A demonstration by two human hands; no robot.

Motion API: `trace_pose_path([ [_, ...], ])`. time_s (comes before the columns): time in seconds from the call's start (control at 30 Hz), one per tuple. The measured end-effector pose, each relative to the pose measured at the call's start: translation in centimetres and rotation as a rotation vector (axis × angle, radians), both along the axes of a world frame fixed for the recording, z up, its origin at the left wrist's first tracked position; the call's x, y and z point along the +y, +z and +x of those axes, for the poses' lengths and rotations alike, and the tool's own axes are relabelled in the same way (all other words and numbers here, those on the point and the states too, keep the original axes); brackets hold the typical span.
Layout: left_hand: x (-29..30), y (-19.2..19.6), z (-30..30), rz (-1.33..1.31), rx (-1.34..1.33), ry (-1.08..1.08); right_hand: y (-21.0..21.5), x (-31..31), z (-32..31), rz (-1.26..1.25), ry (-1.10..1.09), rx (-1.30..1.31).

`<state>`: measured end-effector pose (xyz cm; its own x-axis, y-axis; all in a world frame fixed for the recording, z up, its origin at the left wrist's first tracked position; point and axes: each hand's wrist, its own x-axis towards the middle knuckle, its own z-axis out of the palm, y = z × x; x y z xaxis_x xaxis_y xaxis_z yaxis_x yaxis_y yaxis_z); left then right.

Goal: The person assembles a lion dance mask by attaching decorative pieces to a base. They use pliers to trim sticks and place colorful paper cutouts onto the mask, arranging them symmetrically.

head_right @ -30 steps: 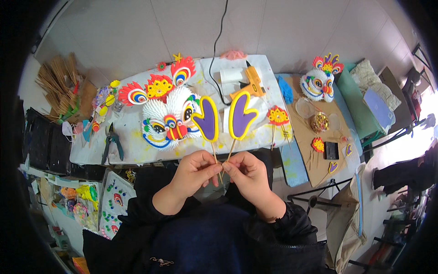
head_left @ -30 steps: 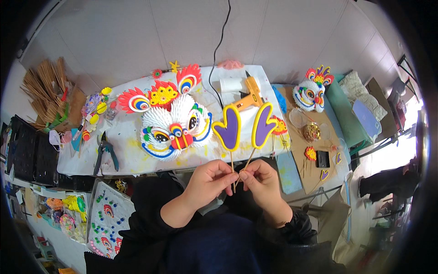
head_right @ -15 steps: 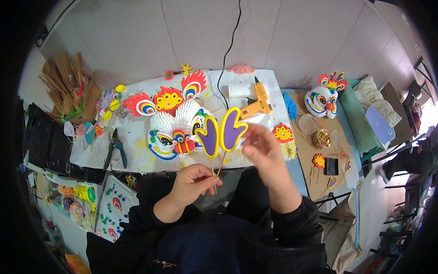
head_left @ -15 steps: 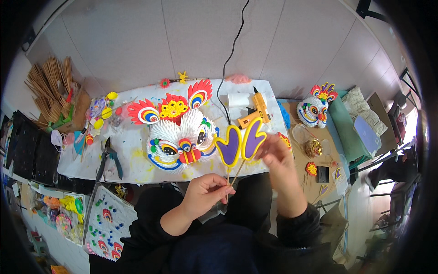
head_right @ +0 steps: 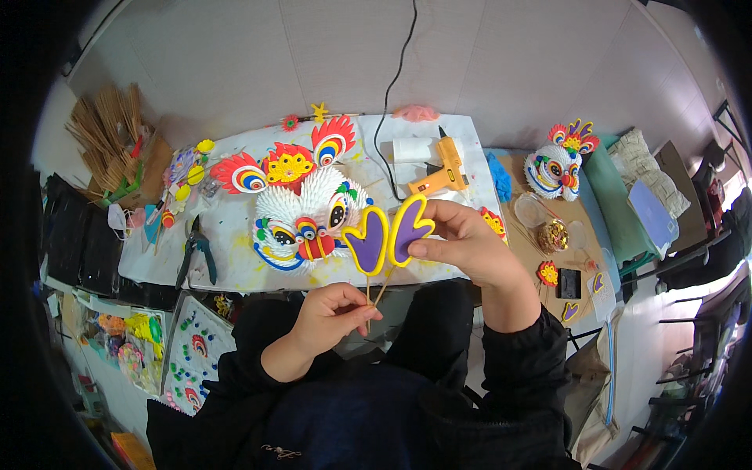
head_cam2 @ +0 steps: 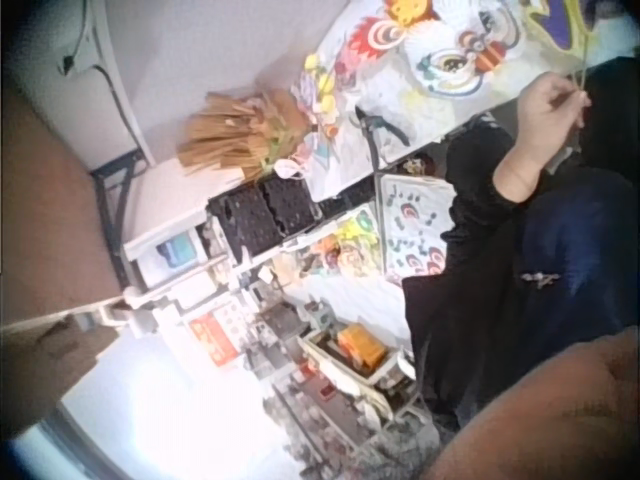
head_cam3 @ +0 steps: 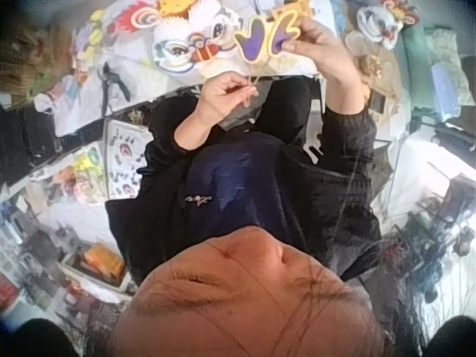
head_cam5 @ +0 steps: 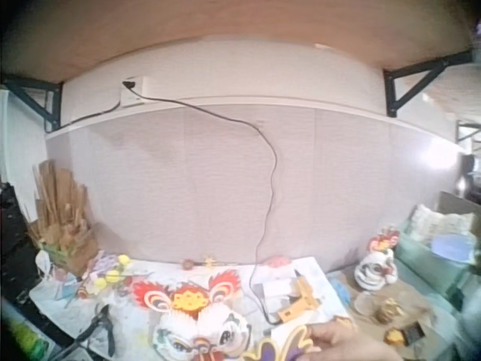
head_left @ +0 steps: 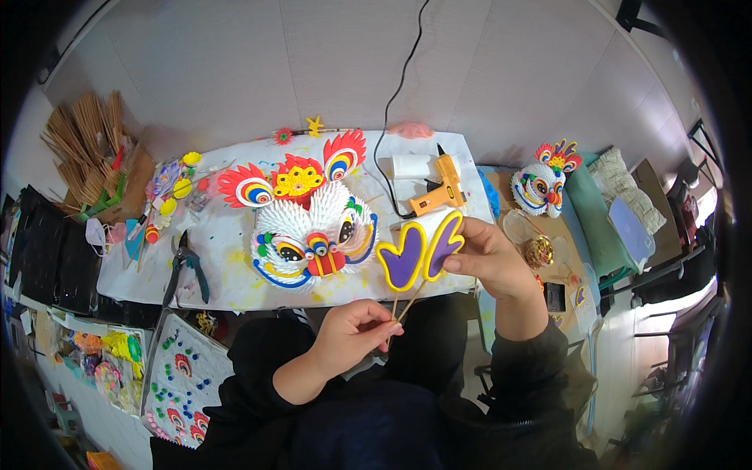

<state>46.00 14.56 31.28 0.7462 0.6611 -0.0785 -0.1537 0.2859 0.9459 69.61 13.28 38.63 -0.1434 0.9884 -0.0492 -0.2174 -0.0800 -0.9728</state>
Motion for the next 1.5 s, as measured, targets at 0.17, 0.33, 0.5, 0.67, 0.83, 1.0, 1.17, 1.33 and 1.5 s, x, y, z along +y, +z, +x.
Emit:
trace_pose_path([
  [0.17, 0.0, 0.3, 0.1, -0.010, 0.018, -0.010, -0.1, -0.1, -0.5, 0.017, -0.038, -0.016],
  [0.33, 0.1, 0.4, 0.2, -0.017, 0.025, -0.009, -1.2, -0.9, -1.0, -0.020, -0.022, 0.077],
  [0.5, 0.2, 0.1, 0.3, -0.039, -0.030, 0.001, -3.5, -1.7, -2.7, 0.023, 0.021, 0.110],
  [0.67, 0.1, -0.1, 0.4, -0.023, -0.014, 0.033, -4.0, -2.7, -3.7, 0.010, -0.047, 0.058],
  [0.83, 0.3, 0.2, 0.3, -0.003, -0.016, 0.159, -4.0, -2.9, -3.1, 0.051, -0.073, 0.127],
  [1.0, 0.3, 0.4, 0.1, 0.021, -0.038, 0.178, -4.9, -2.7, -2.6, 0.107, 0.065, 0.245],
  [1.17, 0.1, 0.2, 0.2, 0.025, -0.059, 0.178, -5.2, -2.9, -2.9, 0.115, 0.090, 0.253],
  [1.33, 0.1, 0.1, 0.2, 0.023, -0.055, 0.170, -5.3, -2.8, -2.9, 0.118, 0.095, 0.266],
  [1.5, 0.0, 0.2, 0.3, 0.017, -0.042, 0.176, -5.9, -3.3, -2.6, 0.072, 0.029, 0.247],
])
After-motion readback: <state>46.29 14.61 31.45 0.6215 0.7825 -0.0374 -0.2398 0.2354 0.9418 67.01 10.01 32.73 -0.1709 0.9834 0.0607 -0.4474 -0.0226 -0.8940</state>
